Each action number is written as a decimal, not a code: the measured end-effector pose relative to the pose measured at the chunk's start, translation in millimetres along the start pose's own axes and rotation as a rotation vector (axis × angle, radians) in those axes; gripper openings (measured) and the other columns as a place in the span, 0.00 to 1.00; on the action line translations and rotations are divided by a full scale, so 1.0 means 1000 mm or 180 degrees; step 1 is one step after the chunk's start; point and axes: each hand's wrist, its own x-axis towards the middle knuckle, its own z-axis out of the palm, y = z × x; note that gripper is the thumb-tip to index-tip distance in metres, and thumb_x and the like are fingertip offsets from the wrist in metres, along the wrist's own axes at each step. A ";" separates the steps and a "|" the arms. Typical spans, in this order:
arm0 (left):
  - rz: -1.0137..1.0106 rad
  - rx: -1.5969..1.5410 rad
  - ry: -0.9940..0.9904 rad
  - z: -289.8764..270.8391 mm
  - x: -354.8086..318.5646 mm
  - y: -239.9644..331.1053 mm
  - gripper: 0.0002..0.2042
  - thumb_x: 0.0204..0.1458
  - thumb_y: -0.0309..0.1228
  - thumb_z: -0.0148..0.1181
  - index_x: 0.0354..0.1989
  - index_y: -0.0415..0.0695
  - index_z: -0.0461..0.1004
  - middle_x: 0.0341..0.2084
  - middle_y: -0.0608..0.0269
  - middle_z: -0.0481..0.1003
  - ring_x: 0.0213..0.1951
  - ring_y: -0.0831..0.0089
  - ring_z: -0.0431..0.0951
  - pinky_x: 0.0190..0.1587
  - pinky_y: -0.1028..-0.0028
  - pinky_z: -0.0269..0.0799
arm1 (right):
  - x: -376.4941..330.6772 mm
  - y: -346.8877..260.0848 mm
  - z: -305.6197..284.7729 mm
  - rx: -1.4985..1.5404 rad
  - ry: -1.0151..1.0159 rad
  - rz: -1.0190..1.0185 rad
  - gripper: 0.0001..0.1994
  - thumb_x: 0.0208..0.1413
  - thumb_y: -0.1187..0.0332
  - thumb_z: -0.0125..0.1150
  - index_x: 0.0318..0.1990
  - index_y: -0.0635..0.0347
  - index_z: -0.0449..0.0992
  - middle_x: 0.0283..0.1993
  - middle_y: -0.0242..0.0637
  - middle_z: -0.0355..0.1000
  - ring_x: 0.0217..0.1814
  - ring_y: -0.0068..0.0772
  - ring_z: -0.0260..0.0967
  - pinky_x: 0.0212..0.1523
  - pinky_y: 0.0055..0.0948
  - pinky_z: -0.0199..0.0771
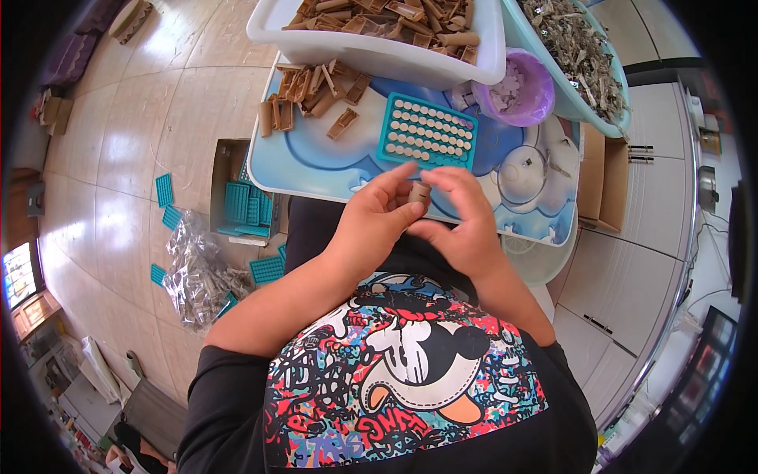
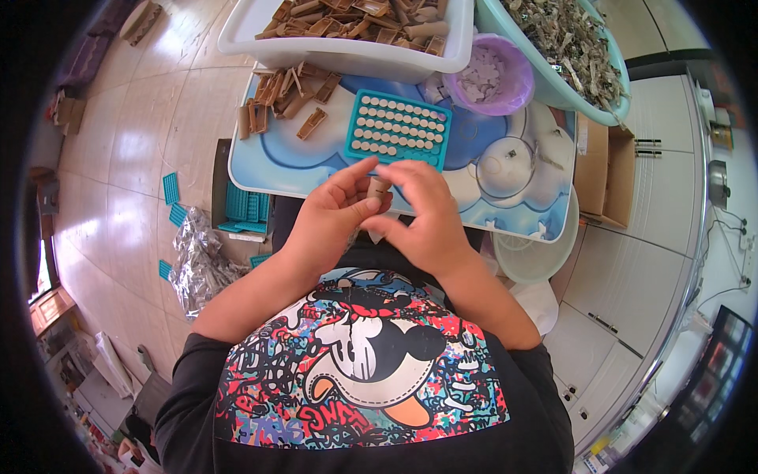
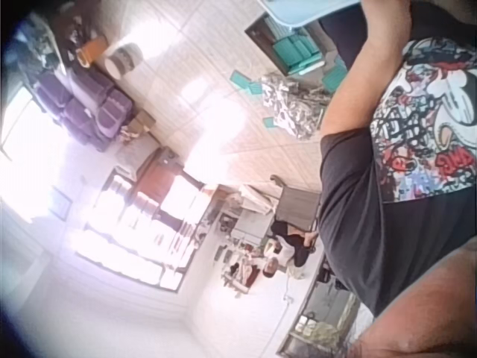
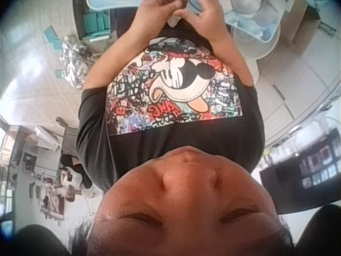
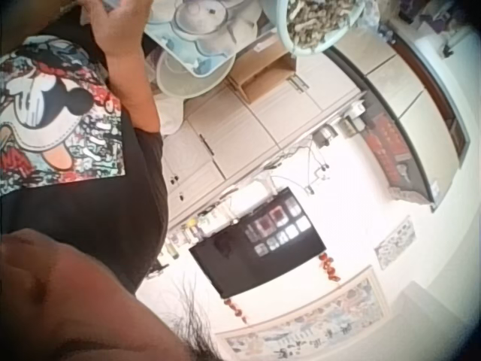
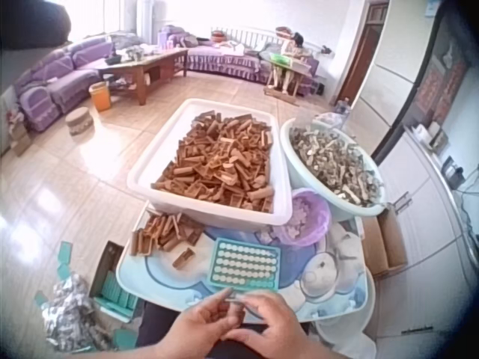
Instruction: The person assembles small cylindrical components by wrapping them with brown wrapping strips, then organizes the wrapped cylinders into a grid tray by hand.
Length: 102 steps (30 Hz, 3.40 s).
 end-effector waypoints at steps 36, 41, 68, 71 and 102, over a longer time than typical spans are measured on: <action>-0.0479 0.0503 -0.0749 0.007 0.015 0.009 0.18 0.58 0.30 0.48 0.58 0.45 0.62 0.37 0.58 0.71 0.34 0.74 0.75 0.40 0.73 0.74 | 0.065 0.075 -0.072 -0.1535 0.0645 0.0647 0.04 0.46 0.72 0.59 0.31 0.60 0.75 0.33 0.37 0.71 0.39 0.38 0.69 0.38 0.35 0.69; -0.0633 0.0209 -0.0596 0.004 0.016 0.011 0.16 0.59 0.34 0.47 0.55 0.45 0.66 0.37 0.59 0.71 0.32 0.76 0.75 0.38 0.74 0.75 | 0.086 0.100 -0.071 -0.2574 0.0037 0.0434 0.03 0.42 0.72 0.58 0.28 0.58 0.75 0.30 0.37 0.70 0.39 0.42 0.68 0.39 0.38 0.70; -0.0313 -0.0657 -0.0331 -0.003 0.014 0.008 0.14 0.57 0.32 0.50 0.50 0.39 0.66 0.44 0.58 0.71 0.40 0.71 0.75 0.44 0.72 0.73 | 0.019 0.020 -0.054 -0.0566 -0.0283 0.0640 0.04 0.49 0.71 0.55 0.30 0.61 0.73 0.26 0.40 0.69 0.28 0.41 0.67 0.30 0.31 0.68; -0.0132 -0.0264 -0.0350 0.004 0.011 0.010 0.13 0.57 0.31 0.50 0.49 0.40 0.67 0.46 0.58 0.71 0.42 0.72 0.74 0.45 0.73 0.72 | 0.000 0.013 -0.041 -0.0509 -0.0974 0.0584 0.04 0.47 0.71 0.56 0.30 0.61 0.73 0.26 0.41 0.69 0.28 0.41 0.68 0.30 0.31 0.68; -0.0631 -0.0990 -0.0524 -0.010 0.017 -0.005 0.13 0.58 0.31 0.48 0.47 0.36 0.66 0.37 0.59 0.74 0.39 0.72 0.76 0.46 0.72 0.72 | -0.010 0.003 -0.012 -0.0593 0.0565 -0.0172 0.14 0.40 0.81 0.59 0.38 0.62 0.72 0.34 0.39 0.70 0.32 0.40 0.69 0.32 0.32 0.70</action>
